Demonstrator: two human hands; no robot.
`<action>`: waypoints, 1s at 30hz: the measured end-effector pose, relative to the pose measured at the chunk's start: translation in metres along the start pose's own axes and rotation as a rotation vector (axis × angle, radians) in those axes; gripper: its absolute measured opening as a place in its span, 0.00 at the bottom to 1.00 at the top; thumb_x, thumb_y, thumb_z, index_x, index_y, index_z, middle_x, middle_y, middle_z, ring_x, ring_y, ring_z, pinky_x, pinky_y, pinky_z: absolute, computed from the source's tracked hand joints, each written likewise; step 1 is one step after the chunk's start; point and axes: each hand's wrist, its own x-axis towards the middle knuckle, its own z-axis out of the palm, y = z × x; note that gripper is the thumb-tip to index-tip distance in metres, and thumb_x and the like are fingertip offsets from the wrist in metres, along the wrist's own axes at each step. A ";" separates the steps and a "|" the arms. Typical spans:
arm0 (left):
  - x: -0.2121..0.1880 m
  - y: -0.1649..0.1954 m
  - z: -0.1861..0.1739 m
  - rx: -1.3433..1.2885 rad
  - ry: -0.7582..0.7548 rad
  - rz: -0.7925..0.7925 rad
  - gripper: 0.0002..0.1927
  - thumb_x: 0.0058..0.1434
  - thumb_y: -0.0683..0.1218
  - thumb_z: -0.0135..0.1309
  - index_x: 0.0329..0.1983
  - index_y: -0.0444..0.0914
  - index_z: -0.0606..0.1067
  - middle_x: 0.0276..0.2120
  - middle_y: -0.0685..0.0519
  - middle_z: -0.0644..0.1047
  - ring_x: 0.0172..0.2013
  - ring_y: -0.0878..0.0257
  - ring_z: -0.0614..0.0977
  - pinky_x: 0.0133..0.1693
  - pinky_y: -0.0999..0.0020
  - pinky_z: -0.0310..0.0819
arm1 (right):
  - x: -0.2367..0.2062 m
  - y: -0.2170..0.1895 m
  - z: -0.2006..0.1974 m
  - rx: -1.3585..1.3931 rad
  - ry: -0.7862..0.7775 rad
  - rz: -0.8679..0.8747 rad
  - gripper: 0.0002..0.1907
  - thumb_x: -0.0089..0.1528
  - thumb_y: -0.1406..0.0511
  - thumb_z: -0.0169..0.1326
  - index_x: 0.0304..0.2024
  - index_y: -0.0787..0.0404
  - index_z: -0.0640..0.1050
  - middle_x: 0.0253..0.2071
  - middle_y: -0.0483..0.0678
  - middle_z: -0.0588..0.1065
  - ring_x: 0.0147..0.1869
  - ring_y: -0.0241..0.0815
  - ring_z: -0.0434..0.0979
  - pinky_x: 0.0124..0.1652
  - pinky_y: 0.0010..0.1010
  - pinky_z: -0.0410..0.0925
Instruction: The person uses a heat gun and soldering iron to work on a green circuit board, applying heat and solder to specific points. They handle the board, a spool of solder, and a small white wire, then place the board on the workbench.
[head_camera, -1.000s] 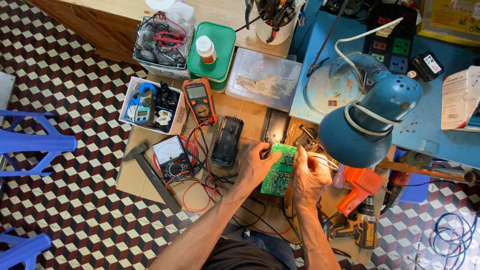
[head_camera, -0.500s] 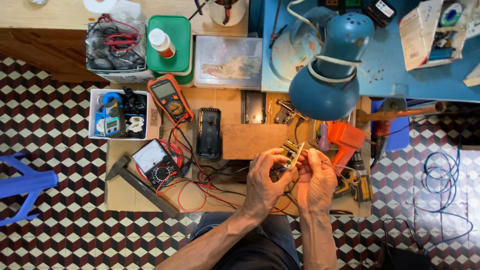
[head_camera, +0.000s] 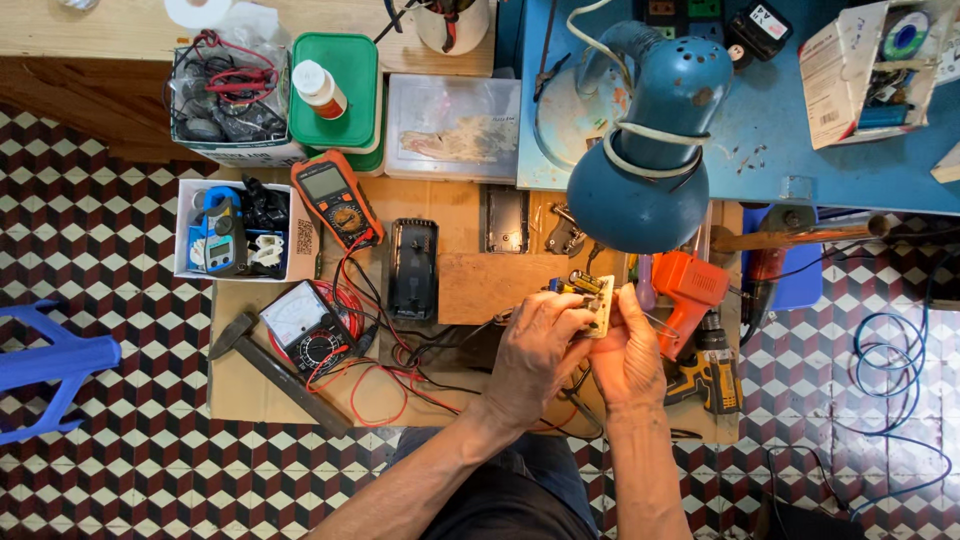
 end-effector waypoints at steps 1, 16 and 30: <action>0.005 -0.002 0.005 0.006 -0.002 0.020 0.18 0.59 0.41 0.63 0.51 0.39 0.74 0.53 0.49 0.75 0.56 0.50 0.76 0.59 0.54 0.71 | 0.007 -0.004 -0.002 -0.010 0.003 0.014 0.07 0.68 0.65 0.55 0.45 0.62 0.78 0.44 0.47 0.79 0.50 0.39 0.79 0.55 0.34 0.71; 0.053 -0.025 0.043 -0.062 -0.086 0.022 0.26 0.59 0.47 0.67 0.58 0.38 0.72 0.53 0.49 0.77 0.53 0.51 0.79 0.56 0.57 0.73 | 0.055 -0.039 0.008 -0.166 0.058 -0.008 0.11 0.70 0.61 0.55 0.49 0.63 0.77 0.44 0.47 0.79 0.49 0.38 0.78 0.53 0.33 0.71; 0.061 -0.035 0.043 -0.194 -0.134 -0.099 0.21 0.63 0.47 0.67 0.56 0.37 0.74 0.49 0.50 0.77 0.47 0.55 0.80 0.52 0.61 0.76 | 0.071 -0.043 0.008 -0.140 0.088 0.088 0.13 0.70 0.59 0.54 0.51 0.61 0.77 0.46 0.48 0.79 0.50 0.41 0.79 0.51 0.35 0.72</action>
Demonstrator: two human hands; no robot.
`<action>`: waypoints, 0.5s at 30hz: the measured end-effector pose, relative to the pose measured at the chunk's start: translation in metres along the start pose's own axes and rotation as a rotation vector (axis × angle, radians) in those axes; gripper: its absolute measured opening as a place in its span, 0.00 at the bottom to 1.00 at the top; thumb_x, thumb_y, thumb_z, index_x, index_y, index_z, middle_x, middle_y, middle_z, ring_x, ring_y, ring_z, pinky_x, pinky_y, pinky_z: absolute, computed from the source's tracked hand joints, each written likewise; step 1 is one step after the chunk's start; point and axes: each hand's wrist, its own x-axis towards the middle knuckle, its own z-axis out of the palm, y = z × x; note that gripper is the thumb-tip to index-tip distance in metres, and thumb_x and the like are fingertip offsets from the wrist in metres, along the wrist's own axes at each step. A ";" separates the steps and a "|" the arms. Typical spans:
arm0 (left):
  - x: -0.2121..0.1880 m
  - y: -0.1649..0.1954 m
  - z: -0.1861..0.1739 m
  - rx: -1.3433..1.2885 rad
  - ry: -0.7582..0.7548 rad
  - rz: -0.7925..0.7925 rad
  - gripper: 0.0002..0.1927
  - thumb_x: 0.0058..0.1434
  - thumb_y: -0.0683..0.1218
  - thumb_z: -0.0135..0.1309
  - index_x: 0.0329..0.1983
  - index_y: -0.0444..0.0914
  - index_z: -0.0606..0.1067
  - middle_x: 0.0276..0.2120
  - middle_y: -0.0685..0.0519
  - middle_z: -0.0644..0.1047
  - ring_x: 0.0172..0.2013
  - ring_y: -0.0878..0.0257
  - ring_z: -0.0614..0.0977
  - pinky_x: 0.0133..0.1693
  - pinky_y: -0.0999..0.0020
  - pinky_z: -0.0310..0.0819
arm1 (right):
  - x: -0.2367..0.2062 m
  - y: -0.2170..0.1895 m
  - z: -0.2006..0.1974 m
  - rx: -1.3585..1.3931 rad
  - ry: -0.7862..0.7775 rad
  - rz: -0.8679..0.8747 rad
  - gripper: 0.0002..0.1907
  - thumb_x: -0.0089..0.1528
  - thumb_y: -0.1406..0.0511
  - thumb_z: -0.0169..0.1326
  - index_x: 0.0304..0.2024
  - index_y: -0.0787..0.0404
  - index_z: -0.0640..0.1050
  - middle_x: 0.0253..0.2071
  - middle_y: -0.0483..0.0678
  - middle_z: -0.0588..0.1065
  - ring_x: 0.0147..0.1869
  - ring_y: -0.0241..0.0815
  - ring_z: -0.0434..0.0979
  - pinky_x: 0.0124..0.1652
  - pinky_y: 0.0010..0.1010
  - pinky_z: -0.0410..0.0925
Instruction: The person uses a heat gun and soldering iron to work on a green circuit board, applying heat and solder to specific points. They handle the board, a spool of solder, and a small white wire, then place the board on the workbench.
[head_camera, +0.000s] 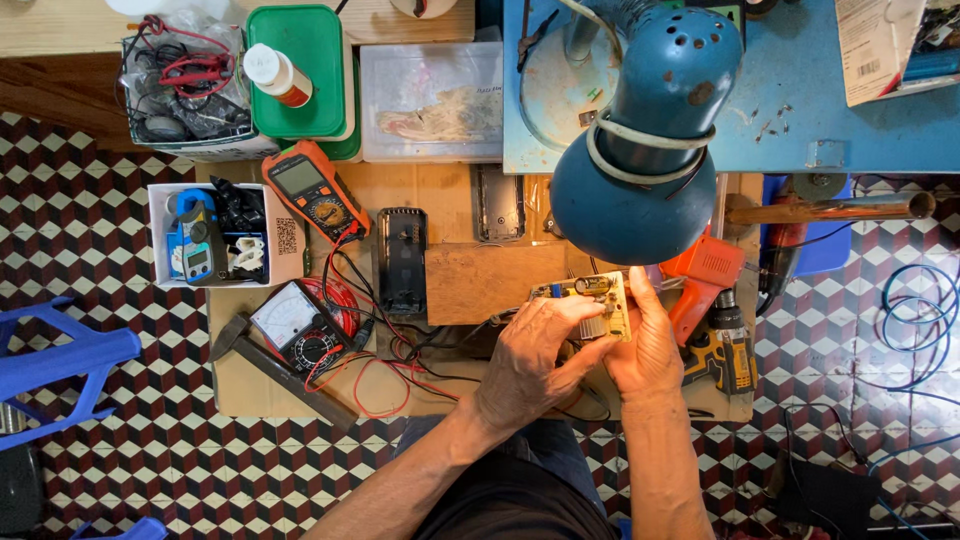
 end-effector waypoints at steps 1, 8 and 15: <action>0.001 0.000 -0.002 -0.049 -0.027 -0.060 0.21 0.65 0.46 0.67 0.57 0.37 0.74 0.47 0.51 0.78 0.45 0.56 0.81 0.50 0.62 0.76 | 0.001 0.001 -0.001 -0.003 -0.008 -0.009 0.13 0.70 0.59 0.54 0.50 0.61 0.77 0.46 0.49 0.78 0.50 0.42 0.79 0.51 0.36 0.72; 0.038 -0.003 -0.011 0.102 0.105 0.045 0.24 0.59 0.46 0.63 0.57 0.35 0.73 0.51 0.44 0.78 0.53 0.49 0.79 0.55 0.58 0.71 | 0.017 0.006 0.002 -0.062 -0.010 -0.099 0.11 0.68 0.64 0.54 0.50 0.63 0.77 0.47 0.47 0.79 0.50 0.39 0.79 0.53 0.33 0.72; 0.045 -0.013 -0.030 0.088 -0.035 -0.034 0.21 0.61 0.50 0.65 0.54 0.39 0.77 0.45 0.52 0.82 0.47 0.57 0.82 0.49 0.62 0.69 | 0.025 -0.006 0.017 -0.205 -0.112 -0.042 0.07 0.69 0.69 0.55 0.49 0.65 0.77 0.44 0.48 0.78 0.47 0.40 0.79 0.48 0.33 0.72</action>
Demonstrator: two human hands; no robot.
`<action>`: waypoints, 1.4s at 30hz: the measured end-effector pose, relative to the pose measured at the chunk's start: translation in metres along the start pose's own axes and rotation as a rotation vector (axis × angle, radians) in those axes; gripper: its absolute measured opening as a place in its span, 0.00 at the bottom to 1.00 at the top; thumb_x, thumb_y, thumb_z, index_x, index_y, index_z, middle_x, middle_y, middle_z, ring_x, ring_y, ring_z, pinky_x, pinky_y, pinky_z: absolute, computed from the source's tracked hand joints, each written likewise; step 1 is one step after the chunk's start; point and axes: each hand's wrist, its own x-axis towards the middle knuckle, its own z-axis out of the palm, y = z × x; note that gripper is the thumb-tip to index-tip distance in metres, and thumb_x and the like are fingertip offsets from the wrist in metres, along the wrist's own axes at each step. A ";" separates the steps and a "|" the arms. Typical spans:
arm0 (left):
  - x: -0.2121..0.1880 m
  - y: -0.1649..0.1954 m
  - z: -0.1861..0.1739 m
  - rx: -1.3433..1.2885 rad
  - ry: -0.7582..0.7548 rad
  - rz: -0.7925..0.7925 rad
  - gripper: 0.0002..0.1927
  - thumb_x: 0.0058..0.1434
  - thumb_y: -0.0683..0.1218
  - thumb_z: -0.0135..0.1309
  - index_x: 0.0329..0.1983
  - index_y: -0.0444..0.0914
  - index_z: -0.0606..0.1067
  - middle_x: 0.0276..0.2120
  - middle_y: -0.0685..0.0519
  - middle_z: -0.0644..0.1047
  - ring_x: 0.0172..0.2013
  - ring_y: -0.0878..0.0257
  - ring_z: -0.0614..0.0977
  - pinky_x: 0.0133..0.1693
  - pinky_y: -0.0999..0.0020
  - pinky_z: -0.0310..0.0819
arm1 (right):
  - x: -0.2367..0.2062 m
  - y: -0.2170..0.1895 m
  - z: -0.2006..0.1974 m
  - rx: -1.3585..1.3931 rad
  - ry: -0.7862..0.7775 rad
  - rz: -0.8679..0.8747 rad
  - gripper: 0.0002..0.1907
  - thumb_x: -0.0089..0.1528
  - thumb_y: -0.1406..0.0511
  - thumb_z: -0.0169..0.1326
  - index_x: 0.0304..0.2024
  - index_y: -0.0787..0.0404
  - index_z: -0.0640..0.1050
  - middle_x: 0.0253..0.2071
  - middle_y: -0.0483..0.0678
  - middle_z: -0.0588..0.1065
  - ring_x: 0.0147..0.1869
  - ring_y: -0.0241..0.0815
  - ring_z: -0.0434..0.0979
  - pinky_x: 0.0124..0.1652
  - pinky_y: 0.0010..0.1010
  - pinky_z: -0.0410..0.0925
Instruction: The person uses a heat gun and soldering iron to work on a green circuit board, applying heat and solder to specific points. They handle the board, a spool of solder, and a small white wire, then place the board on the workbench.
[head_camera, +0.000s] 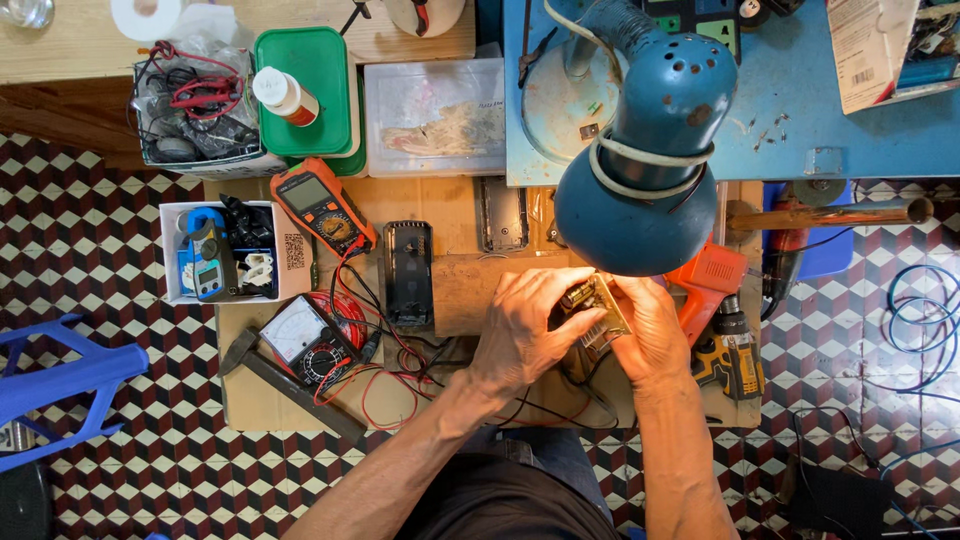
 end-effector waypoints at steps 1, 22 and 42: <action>-0.002 -0.001 -0.002 0.008 0.025 0.019 0.21 0.61 0.50 0.65 0.55 0.39 0.77 0.45 0.53 0.82 0.48 0.57 0.83 0.50 0.62 0.70 | 0.001 0.000 0.004 -0.013 -0.003 0.006 0.08 0.68 0.69 0.55 0.49 0.65 0.77 0.44 0.48 0.78 0.47 0.40 0.79 0.48 0.33 0.72; 0.028 -0.009 0.016 0.000 0.185 -0.101 0.09 0.62 0.42 0.60 0.44 0.37 0.76 0.38 0.47 0.80 0.41 0.50 0.81 0.44 0.57 0.76 | 0.033 0.000 0.024 0.028 0.082 -0.074 0.25 0.61 0.64 0.62 0.60 0.57 0.72 0.57 0.46 0.76 0.59 0.40 0.77 0.56 0.35 0.73; 0.036 -0.016 0.024 0.108 0.173 0.008 0.06 0.60 0.41 0.61 0.36 0.37 0.75 0.34 0.50 0.79 0.38 0.54 0.81 0.40 0.61 0.77 | 0.036 -0.008 0.032 0.022 0.109 -0.085 0.22 0.62 0.67 0.63 0.58 0.59 0.73 0.53 0.45 0.77 0.56 0.38 0.78 0.54 0.34 0.74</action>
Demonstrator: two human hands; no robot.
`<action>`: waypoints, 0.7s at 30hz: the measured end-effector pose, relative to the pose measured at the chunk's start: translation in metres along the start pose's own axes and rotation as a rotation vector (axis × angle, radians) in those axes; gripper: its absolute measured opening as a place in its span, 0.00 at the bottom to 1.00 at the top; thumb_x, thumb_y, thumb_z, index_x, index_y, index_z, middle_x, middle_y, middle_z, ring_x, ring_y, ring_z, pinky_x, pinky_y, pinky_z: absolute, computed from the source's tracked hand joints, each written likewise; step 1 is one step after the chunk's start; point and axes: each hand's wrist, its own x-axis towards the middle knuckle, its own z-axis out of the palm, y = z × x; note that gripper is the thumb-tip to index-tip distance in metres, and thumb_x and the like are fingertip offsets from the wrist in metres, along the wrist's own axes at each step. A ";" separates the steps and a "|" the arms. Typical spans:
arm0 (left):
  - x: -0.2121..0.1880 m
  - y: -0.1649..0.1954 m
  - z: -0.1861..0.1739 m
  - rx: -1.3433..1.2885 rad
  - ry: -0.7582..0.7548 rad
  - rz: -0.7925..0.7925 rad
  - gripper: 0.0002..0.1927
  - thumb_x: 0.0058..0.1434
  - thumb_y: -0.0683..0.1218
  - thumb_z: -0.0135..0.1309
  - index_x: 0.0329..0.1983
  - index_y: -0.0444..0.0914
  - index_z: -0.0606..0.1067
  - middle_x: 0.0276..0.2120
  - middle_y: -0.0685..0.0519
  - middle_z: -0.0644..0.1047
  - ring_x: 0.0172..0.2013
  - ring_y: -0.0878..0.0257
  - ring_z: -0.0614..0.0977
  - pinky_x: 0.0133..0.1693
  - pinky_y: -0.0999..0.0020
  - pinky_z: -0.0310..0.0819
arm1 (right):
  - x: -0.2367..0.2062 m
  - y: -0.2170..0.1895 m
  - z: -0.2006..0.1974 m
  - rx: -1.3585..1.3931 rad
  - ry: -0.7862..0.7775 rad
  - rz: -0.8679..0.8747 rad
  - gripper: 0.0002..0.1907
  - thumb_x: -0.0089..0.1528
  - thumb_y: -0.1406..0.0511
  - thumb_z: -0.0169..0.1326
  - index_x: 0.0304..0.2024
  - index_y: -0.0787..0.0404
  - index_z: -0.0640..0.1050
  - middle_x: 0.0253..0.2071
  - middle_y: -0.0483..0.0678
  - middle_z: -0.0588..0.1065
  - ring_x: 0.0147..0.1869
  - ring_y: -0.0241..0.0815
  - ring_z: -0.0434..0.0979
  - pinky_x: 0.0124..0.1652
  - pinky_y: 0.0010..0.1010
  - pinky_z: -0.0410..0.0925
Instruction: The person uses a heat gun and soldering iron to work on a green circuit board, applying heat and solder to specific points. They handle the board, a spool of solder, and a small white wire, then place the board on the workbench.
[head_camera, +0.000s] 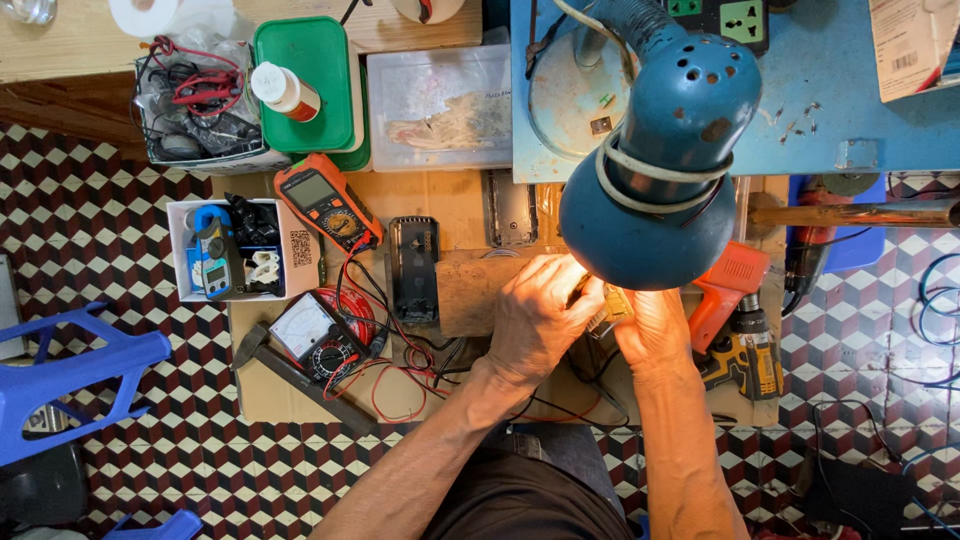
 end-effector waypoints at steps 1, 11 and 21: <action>-0.001 0.000 0.000 -0.006 0.011 0.016 0.06 0.60 0.41 0.61 0.37 0.37 0.76 0.35 0.50 0.80 0.38 0.54 0.81 0.41 0.61 0.77 | 0.000 0.001 -0.001 -0.002 0.004 -0.002 0.22 0.62 0.66 0.62 0.58 0.59 0.73 0.53 0.45 0.77 0.56 0.38 0.78 0.53 0.34 0.74; -0.004 -0.003 0.002 -0.010 0.025 0.021 0.06 0.60 0.39 0.61 0.37 0.36 0.75 0.35 0.50 0.79 0.39 0.54 0.81 0.41 0.61 0.78 | 0.003 0.013 -0.012 0.038 -0.059 -0.067 0.20 0.64 0.70 0.61 0.58 0.61 0.73 0.54 0.47 0.76 0.56 0.39 0.78 0.53 0.33 0.74; -0.012 -0.008 -0.001 -0.042 0.010 0.009 0.08 0.61 0.41 0.62 0.40 0.35 0.76 0.38 0.49 0.80 0.42 0.52 0.81 0.44 0.60 0.78 | -0.007 0.014 -0.005 0.008 -0.006 -0.054 0.21 0.61 0.70 0.61 0.57 0.59 0.73 0.53 0.45 0.77 0.55 0.38 0.79 0.52 0.31 0.75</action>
